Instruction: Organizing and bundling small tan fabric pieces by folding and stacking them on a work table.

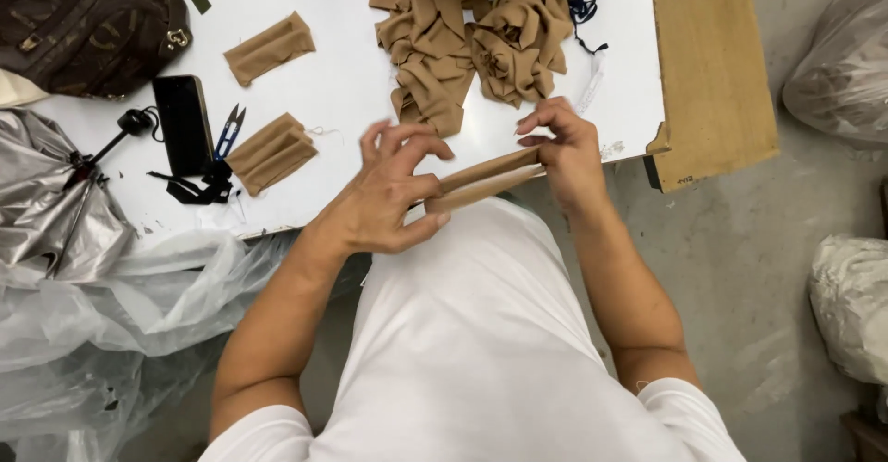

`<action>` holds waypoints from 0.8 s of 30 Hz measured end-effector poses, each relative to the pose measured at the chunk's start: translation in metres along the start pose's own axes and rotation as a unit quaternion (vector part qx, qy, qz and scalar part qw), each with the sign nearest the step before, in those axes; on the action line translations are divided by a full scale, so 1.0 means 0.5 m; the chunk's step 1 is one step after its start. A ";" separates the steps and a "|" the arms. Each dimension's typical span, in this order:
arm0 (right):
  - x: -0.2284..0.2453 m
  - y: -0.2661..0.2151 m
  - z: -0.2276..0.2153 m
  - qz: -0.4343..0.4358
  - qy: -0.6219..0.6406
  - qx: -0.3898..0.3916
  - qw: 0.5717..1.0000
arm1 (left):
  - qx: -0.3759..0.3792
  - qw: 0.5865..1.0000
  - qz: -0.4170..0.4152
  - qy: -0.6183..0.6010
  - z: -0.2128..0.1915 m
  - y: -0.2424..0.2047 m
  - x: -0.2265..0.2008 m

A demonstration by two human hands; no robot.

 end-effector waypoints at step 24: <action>-0.098 -0.054 0.039 0.064 0.470 0.306 0.825 | -0.231 0.586 -0.334 -0.702 0.117 -0.074 0.059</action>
Point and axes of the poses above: each hand's wrist, its own y-axis towards the middle knuckle, its own z-axis out of the palm, x = y × z, the point moved 3 cm from there along y, towards the middle knuckle, and after that the axes turned 6 degrees about z, right-handed, at the moved point
